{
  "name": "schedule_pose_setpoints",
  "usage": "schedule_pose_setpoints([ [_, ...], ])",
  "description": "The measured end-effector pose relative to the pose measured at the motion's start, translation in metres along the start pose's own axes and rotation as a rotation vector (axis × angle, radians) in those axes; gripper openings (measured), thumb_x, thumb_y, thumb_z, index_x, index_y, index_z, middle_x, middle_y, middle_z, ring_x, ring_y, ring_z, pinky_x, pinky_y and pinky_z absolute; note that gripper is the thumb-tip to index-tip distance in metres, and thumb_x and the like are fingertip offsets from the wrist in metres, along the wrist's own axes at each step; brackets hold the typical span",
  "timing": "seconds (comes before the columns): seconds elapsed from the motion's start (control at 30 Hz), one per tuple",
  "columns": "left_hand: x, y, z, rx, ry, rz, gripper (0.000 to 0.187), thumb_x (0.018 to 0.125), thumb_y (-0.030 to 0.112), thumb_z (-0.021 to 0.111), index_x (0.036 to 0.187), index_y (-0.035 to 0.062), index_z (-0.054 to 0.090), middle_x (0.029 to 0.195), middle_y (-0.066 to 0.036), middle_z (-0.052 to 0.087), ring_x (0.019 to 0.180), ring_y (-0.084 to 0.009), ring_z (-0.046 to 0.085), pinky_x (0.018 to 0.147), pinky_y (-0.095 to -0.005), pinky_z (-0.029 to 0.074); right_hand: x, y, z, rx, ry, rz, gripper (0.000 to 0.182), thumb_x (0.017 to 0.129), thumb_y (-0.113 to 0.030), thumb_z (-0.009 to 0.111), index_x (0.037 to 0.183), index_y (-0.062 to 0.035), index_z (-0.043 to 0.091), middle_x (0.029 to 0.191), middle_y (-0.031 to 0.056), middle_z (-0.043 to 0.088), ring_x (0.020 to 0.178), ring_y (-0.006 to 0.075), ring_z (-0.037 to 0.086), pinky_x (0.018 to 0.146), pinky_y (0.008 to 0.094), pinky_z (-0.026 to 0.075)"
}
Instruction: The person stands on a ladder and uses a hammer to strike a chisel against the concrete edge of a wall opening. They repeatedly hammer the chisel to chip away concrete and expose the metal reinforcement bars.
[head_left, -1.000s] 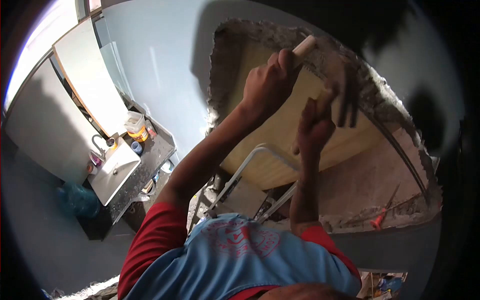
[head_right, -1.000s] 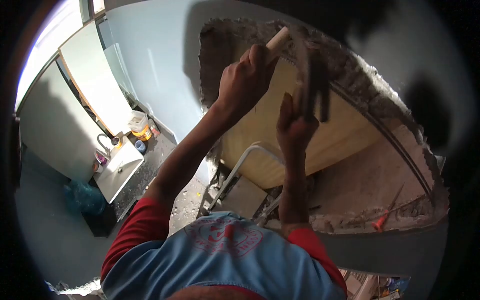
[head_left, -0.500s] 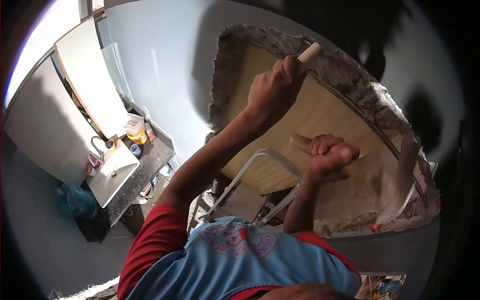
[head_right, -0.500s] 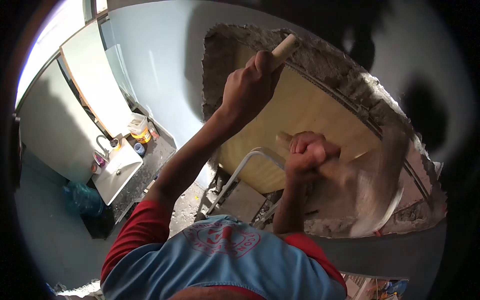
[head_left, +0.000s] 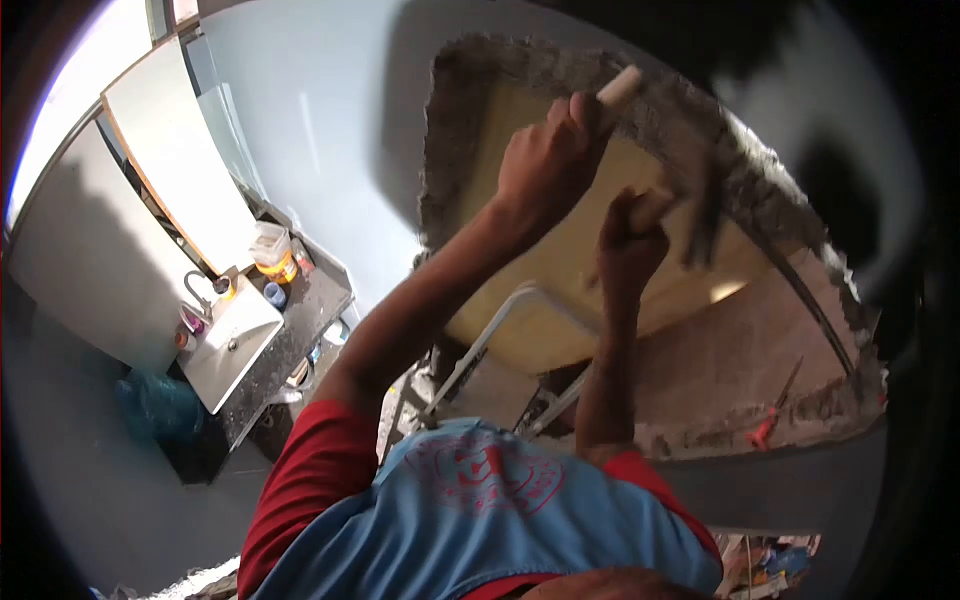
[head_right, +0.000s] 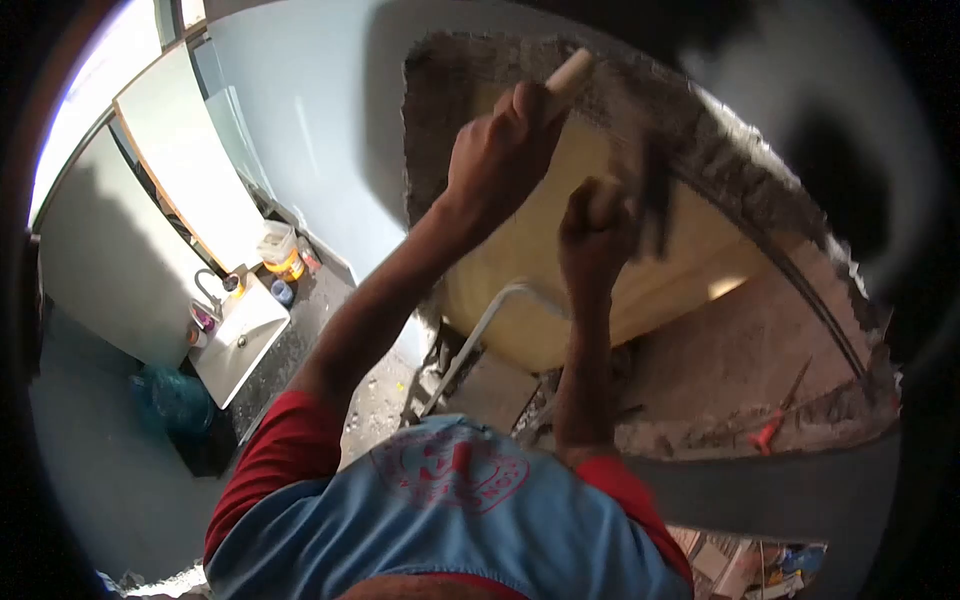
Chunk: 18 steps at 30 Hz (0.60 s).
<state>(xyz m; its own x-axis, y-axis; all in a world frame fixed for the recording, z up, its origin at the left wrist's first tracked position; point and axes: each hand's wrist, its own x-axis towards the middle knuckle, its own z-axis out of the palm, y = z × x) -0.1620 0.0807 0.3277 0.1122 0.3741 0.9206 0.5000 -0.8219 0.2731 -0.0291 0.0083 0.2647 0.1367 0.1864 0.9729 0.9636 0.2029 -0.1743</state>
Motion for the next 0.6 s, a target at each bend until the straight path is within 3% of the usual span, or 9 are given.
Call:
schedule_pose_setpoints([
  [0.03, -0.005, 0.002, 0.000, 0.007, -0.008, -0.001, 0.030, 0.094, 0.029, 0.058, 0.090, 0.0029, 0.042, 0.072, -0.016, 0.060, 0.051, -0.0351, 0.061, 0.041, -0.0437, 0.049, 0.001, -0.006, -0.005, 0.186, -0.085, 0.334, 0.020, 0.092, -0.013, 0.063, 0.076, -0.0008, 0.059, 0.069, 0.0089, 0.066, 0.061, 0.0164, 0.065, 0.049, 0.0306, 0.045],
  [0.1, 0.011, -0.001, 0.000, 0.032, 0.048, 0.012, 0.031, 0.093, 0.027, 0.060, 0.089, 0.0036, 0.041, 0.072, -0.017, 0.061, 0.052, -0.0364, 0.062, 0.042, -0.0444, 0.050, 0.022, -0.022, -0.044, 0.196, 0.068, 0.235, 0.029, 0.095, -0.016, 0.060, 0.069, -0.0023, 0.058, 0.059, 0.0036, 0.061, 0.049, 0.0156, 0.059, 0.045, 0.0308, 0.043],
  [0.13, 0.007, 0.002, 0.000, 0.027, 0.032, 0.002, 0.030, 0.093, 0.027, 0.060, 0.089, 0.0034, 0.042, 0.072, -0.017, 0.061, 0.052, -0.0363, 0.062, 0.041, -0.0443, 0.050, 0.030, -0.051, -0.061, 0.437, 0.166, 0.414, 0.023, 0.095, -0.018, 0.061, 0.079, -0.0014, 0.060, 0.057, 0.0022, 0.051, 0.049, 0.0095, 0.050, 0.046, 0.0270, 0.044],
  [0.23, 0.007, 0.007, -0.003, 0.019, 0.018, -0.016, 0.030, 0.094, 0.027, 0.060, 0.089, 0.0030, 0.042, 0.072, -0.018, 0.062, 0.051, -0.0362, 0.062, 0.041, -0.0443, 0.050, 0.033, -0.059, -0.078, 1.030, 0.338, 0.101, 0.025, 0.097, -0.020, 0.057, 0.078, -0.0040, 0.060, 0.055, 0.0044, 0.048, 0.046, 0.0122, 0.048, 0.045, 0.0275, 0.044],
  [0.27, 0.007, 0.007, -0.004, 0.022, -0.001, -0.027, 0.029, 0.094, 0.026, 0.060, 0.089, 0.0028, 0.043, 0.073, -0.018, 0.063, 0.051, -0.0362, 0.062, 0.041, -0.0443, 0.049, 0.027, -0.050, -0.067, 1.032, 0.339, 0.100, 0.025, 0.097, -0.020, 0.057, 0.078, -0.0040, 0.060, 0.055, 0.0044, 0.048, 0.046, 0.0122, 0.048, 0.045, 0.0275, 0.044],
  [0.37, 0.007, 0.004, -0.004, -0.014, 0.004, -0.018, 0.029, 0.094, 0.026, 0.060, 0.089, 0.0026, 0.044, 0.074, -0.019, 0.063, 0.052, -0.0369, 0.062, 0.041, -0.0448, 0.049, 0.004, 0.002, -0.004, 0.166, 0.279, -0.201, 0.042, 0.097, -0.031, 0.054, 0.071, 0.0019, 0.059, 0.058, 0.0155, 0.060, 0.048, 0.0227, 0.060, 0.046, 0.0372, 0.046],
  [0.43, 0.001, 0.007, -0.001, -0.044, -0.010, -0.039, 0.029, 0.094, 0.027, 0.059, 0.089, 0.0025, 0.044, 0.074, -0.019, 0.063, 0.052, -0.0373, 0.062, 0.041, -0.0453, 0.049, 0.018, -0.012, -0.008, -0.126, -0.248, 0.151, 0.037, 0.095, -0.024, 0.059, 0.068, 0.0018, 0.060, 0.057, 0.0178, 0.060, 0.050, 0.0226, 0.063, 0.046, 0.0395, 0.045],
  [0.5, 0.012, 0.003, -0.002, -0.057, 0.030, -0.039, 0.030, 0.094, 0.027, 0.059, 0.088, 0.0025, 0.044, 0.074, -0.019, 0.063, 0.053, -0.0378, 0.062, 0.042, -0.0458, 0.049, 0.031, -0.025, -0.026, -0.091, -0.165, 0.036, 0.037, 0.093, -0.017, 0.061, 0.061, 0.0015, 0.057, 0.049, 0.0146, 0.052, 0.047, 0.0199, 0.060, 0.046, 0.0379, 0.043],
  [0.6, 0.007, 0.005, -0.006, -0.062, -0.003, -0.046, 0.030, 0.095, 0.028, 0.058, 0.088, 0.0021, 0.044, 0.074, -0.020, 0.063, 0.055, -0.0383, 0.063, 0.044, -0.0465, 0.050, 0.010, -0.043, -0.047, 0.592, 0.094, 0.408, 0.030, 0.094, -0.011, 0.057, 0.066, -0.0008, 0.052, 0.056, 0.0108, 0.047, 0.045, 0.0170, 0.050, 0.044, 0.0328, 0.039],
])
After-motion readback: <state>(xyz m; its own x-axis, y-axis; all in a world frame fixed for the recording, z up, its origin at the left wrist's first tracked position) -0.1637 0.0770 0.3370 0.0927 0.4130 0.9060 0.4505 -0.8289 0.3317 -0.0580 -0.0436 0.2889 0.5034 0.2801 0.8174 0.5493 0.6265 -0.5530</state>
